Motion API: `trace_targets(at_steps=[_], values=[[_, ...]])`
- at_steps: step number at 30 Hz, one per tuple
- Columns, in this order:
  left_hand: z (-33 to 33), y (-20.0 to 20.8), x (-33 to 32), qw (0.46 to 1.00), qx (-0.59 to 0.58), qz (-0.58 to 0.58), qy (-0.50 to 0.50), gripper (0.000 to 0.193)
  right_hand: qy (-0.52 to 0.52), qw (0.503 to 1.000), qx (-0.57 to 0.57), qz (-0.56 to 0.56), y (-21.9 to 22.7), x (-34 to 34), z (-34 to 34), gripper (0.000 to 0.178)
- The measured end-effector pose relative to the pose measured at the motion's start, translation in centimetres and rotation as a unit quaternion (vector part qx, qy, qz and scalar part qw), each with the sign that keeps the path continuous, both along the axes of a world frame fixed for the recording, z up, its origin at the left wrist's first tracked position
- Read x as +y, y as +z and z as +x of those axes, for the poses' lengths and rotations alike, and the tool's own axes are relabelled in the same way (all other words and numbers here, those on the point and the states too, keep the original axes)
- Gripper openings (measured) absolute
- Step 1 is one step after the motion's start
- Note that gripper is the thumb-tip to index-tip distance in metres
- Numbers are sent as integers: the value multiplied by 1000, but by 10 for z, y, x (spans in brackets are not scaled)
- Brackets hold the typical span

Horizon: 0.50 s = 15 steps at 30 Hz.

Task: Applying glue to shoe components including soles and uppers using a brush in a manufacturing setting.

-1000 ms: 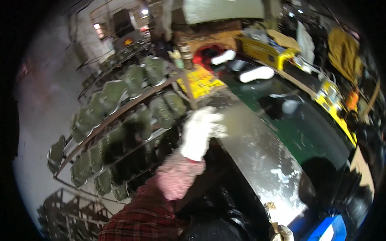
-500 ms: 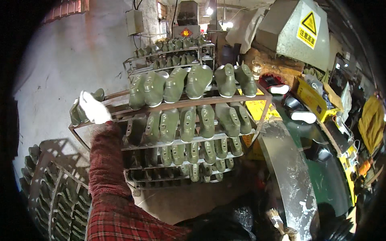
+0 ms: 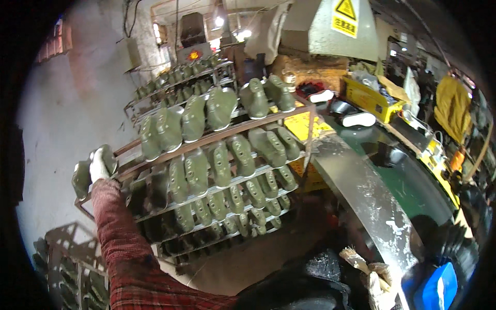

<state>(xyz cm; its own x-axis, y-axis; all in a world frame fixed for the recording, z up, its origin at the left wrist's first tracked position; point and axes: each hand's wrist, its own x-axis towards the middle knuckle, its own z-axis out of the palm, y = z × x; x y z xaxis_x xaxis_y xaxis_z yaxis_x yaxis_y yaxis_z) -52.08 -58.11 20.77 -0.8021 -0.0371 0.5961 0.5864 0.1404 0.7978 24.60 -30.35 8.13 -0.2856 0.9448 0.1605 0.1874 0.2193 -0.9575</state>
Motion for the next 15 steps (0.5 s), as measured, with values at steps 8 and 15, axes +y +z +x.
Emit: trace_targets(at_steps=[8, 15], values=[[177, -31, 77, 816, 21, 437, -379, 67, -131, 991, -23, -27, 16, -5, 30, 18], [364, -97, 232, 435, -226, 456, -742, 101, -334, 938, -21, 89, 48, -28, 160, 23]])
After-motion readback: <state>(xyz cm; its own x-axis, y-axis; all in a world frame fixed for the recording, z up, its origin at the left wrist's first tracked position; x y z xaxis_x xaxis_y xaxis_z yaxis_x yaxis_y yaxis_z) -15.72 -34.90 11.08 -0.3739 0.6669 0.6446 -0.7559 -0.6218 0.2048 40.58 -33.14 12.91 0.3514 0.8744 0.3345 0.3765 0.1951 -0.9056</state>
